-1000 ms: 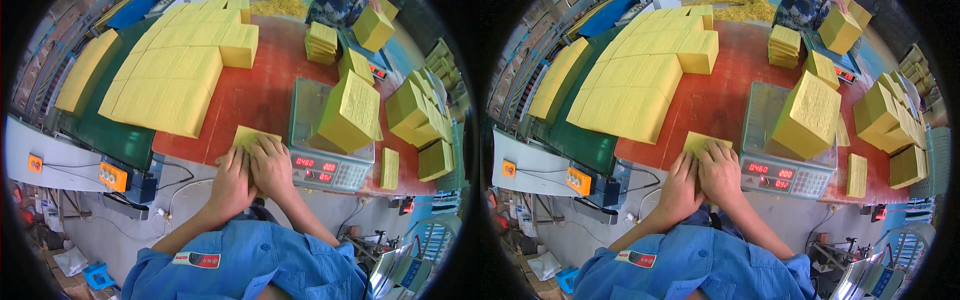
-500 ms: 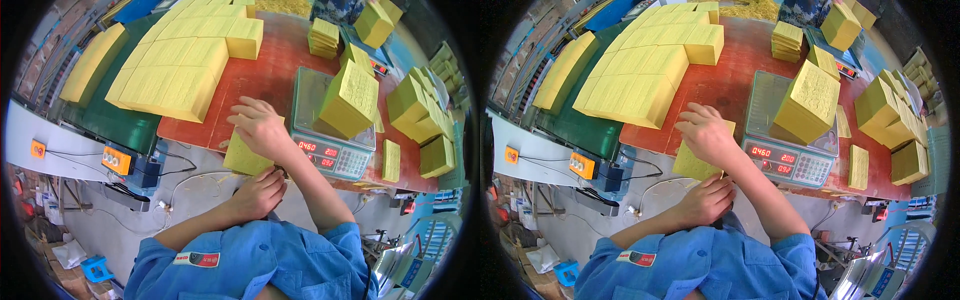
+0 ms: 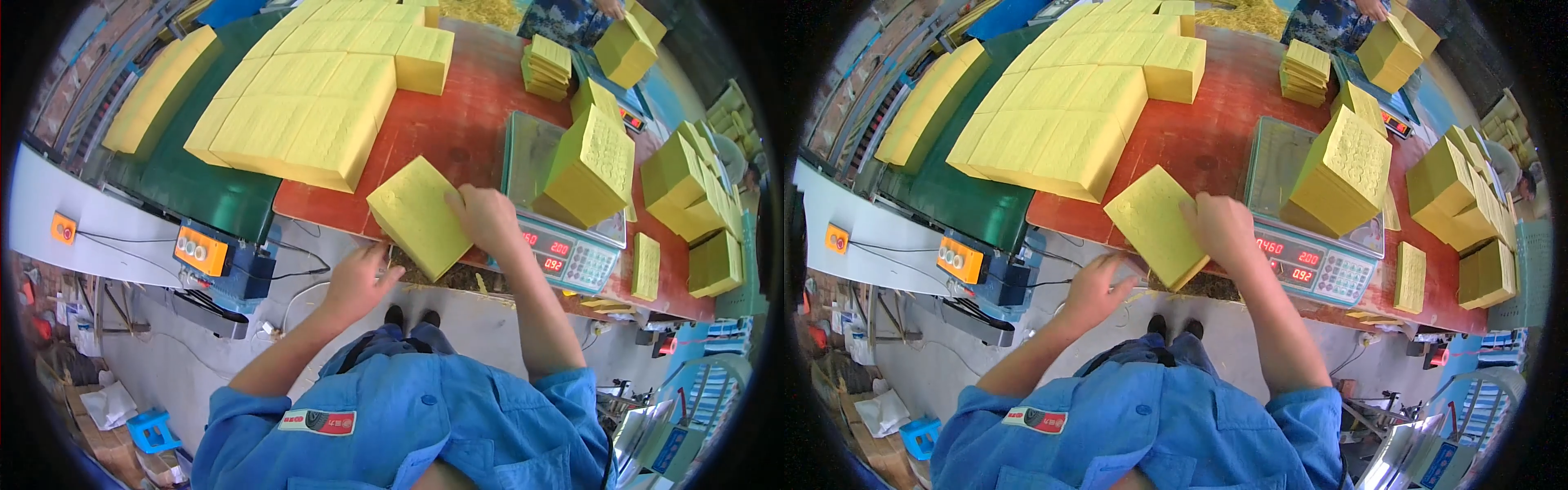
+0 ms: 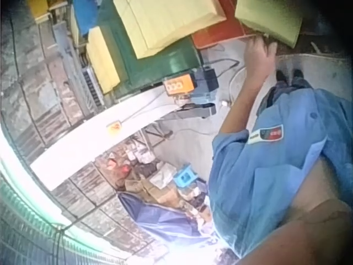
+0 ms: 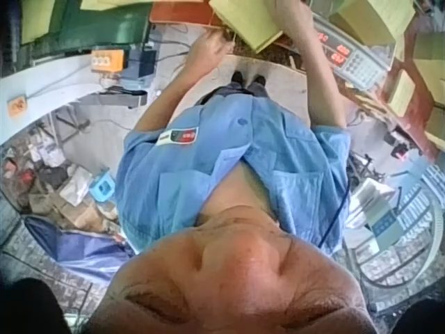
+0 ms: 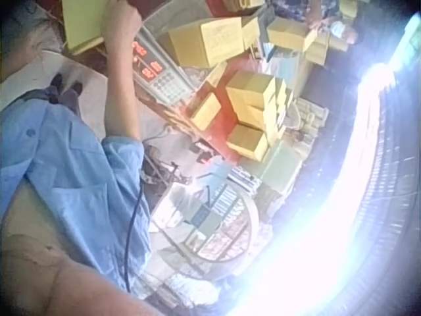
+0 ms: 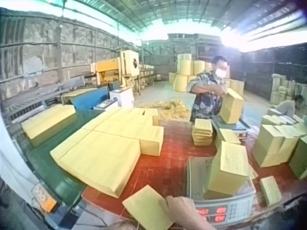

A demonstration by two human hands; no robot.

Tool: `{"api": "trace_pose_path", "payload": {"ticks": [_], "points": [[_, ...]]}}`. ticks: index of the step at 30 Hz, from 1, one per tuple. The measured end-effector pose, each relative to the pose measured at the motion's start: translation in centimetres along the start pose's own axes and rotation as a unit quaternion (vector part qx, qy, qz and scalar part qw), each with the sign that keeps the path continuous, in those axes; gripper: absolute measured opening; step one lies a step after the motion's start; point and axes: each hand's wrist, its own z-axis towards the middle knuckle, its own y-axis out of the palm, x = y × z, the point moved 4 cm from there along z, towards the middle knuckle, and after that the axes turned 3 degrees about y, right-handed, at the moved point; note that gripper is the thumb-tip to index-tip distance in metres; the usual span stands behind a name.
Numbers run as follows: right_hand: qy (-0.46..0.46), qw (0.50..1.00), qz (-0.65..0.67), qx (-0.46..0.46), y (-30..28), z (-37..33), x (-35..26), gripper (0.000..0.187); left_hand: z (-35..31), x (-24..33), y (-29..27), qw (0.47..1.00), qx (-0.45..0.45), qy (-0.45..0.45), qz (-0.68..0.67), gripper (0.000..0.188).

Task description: Weigh stacks of paper on a scale and stack them on a conveyor and work surface.

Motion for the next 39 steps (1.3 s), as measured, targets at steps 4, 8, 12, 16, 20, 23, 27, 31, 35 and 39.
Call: {"api": "trace_pose_path", "payload": {"ticks": [4, 8, 12, 16, 20, 23, 27, 31, 35, 39], "points": [[0.050, 0.995, 0.082, 0.013, 1.5, -3.4, -0.1, 0.043, 0.3, -1.8, 2.8, 0.822, -0.047, -0.215, -0.526, 0.065], [0.058, 0.984, 0.155, 0.072, 2.7, -5.6, -0.3, 0.039, 1.4, -1.0, 3.4, 0.799, -0.018, -0.151, -0.582, 0.078], [0.084, 0.979, 0.175, 0.065, 3.4, -6.8, 0.3, 0.037, 1.3, -1.4, 3.5, 0.793, 0.010, -0.193, -0.577, 0.076], [0.101, 0.951, 0.279, 0.083, 4.7, -8.2, 1.3, 0.041, 1.6, -0.4, 3.5, 0.778, 0.018, -0.190, -0.598, 0.075], [0.109, 0.938, 0.311, 0.104, 4.5, -9.3, 0.7, 0.037, 0.9, -1.0, 4.1, 0.783, 0.036, -0.210, -0.585, 0.074], [0.124, 0.925, 0.341, 0.109, 4.8, -10.3, 0.9, 0.039, 0.4, -1.1, 4.2, 0.796, 0.034, -0.224, -0.562, 0.074], [0.121, 0.912, 0.375, 0.111, 6.4, -11.9, 2.0, 0.044, 0.0, -0.6, 4.2, 0.805, 0.028, -0.226, -0.547, 0.076], [0.143, 0.824, 0.546, 0.038, 7.6, -12.4, 2.0, 0.059, 0.1, -0.4, 4.1, 0.807, 0.015, -0.224, -0.547, 0.077], [0.134, 0.772, 0.619, 0.056, 7.8, -12.5, 1.5, 0.062, 0.5, -0.5, 3.7, 0.814, 0.003, -0.210, -0.541, 0.077], [0.132, 0.762, 0.627, 0.096, 5.2, -13.1, 0.4, 0.059, 1.8, 1.9, 1.6, 0.829, -0.002, -0.148, -0.539, 0.075]]}}
